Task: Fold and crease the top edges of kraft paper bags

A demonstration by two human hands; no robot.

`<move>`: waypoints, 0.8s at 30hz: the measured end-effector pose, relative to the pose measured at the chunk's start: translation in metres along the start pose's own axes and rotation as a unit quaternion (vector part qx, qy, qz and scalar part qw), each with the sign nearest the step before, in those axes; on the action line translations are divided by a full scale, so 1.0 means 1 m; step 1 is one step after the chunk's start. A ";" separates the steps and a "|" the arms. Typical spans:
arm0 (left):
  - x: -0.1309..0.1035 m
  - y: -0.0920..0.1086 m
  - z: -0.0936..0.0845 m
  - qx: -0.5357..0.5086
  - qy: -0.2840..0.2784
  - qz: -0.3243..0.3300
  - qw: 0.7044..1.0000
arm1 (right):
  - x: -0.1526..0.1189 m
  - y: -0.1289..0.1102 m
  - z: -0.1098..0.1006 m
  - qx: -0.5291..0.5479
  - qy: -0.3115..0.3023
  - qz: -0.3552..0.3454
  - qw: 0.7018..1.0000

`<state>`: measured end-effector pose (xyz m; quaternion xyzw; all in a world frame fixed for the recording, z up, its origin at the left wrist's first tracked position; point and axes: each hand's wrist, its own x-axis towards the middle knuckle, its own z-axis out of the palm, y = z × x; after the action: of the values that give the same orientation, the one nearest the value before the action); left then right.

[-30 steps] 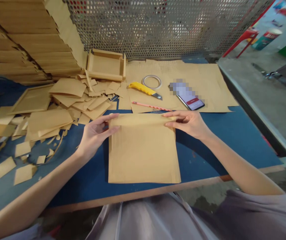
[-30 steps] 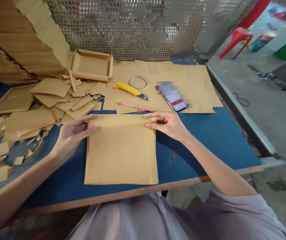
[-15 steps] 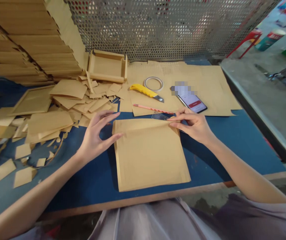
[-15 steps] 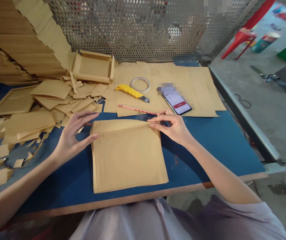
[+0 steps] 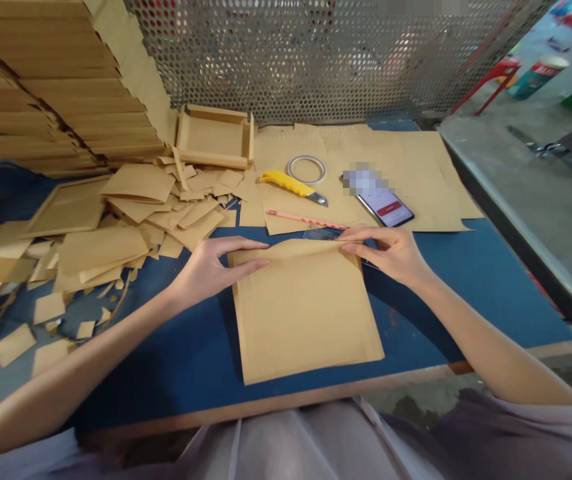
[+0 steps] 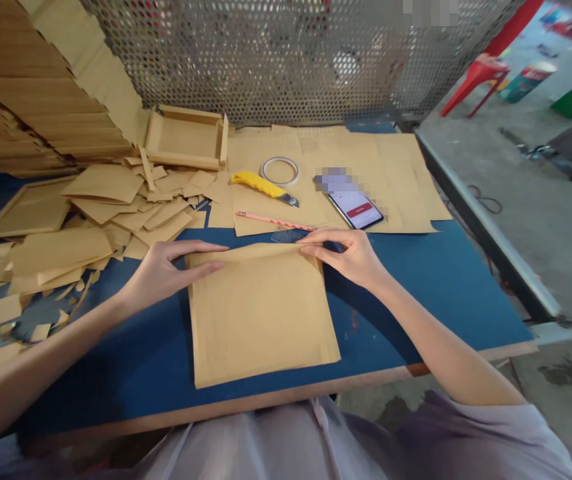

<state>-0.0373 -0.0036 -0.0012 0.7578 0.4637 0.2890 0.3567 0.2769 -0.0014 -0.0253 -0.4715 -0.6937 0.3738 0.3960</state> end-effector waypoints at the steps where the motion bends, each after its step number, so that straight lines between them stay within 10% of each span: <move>1: -0.001 -0.001 0.001 -0.007 -0.001 -0.012 1.000 | 0.000 0.000 0.000 -0.001 -0.001 0.011 1.000; 24: -0.014 0.000 0.003 -0.032 -0.019 -0.077 0.996 | -0.002 -0.024 0.006 -0.048 -0.143 0.069 0.986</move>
<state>-0.0408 -0.0171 -0.0039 0.7134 0.5044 0.2609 0.4106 0.2631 -0.0111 -0.0071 -0.4779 -0.7262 0.4304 0.2428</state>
